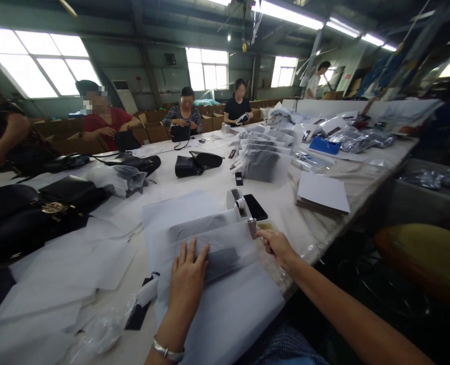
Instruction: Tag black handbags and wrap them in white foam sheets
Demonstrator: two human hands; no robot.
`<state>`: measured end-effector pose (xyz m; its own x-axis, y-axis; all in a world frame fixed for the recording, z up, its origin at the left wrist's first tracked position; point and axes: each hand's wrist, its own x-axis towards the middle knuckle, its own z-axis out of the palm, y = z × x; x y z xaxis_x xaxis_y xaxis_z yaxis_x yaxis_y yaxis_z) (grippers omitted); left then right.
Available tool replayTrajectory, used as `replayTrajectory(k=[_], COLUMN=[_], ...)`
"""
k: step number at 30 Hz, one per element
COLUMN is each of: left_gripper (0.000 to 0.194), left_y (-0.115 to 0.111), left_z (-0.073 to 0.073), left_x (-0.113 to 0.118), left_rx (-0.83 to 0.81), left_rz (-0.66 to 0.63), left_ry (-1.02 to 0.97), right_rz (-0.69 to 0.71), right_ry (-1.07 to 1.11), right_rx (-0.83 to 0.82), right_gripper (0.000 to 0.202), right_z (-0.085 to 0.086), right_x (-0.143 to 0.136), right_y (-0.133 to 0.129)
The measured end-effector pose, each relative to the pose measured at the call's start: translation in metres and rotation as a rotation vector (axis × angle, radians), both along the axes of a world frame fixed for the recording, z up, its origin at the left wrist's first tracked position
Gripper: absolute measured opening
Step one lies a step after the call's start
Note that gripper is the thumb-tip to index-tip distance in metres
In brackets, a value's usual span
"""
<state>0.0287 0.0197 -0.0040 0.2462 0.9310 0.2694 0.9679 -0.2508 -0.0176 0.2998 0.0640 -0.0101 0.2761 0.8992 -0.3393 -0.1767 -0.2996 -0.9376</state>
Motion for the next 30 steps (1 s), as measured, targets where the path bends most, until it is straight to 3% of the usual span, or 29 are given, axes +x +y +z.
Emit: replayTrajectory(k=[8,12,17,21,30], left_gripper=[0.041,0.040,0.041,0.041,0.042], left_y=[-0.001,-0.003,-0.004,-0.003,-0.004], left_z=[0.000,0.003,0.004,0.002,0.004], left_x=[0.000,0.001,0.000,-0.001,0.001], left_rx=[0.022,0.026,0.022,0.019,0.013], left_rz=[-0.006,-0.001,-0.013,-0.019,-0.027], left_ry=[0.028,0.032,0.034,0.026,0.030], right_rz=[0.050,0.088,0.111,0.106,0.138], right_ry=[-0.173,-0.268,-0.290,-0.278,-0.334], right_rx=[0.017,0.019,-0.022,-0.153,-0.365], right_gripper=[0.018,0.022,0.026,0.033,0.027], right_z=[0.000,-0.006,-0.008,-0.014,-0.039], right_x=[-0.002,0.004,0.039,0.074,0.096], right_y=[0.003,-0.014,-0.064,-0.095,-0.100])
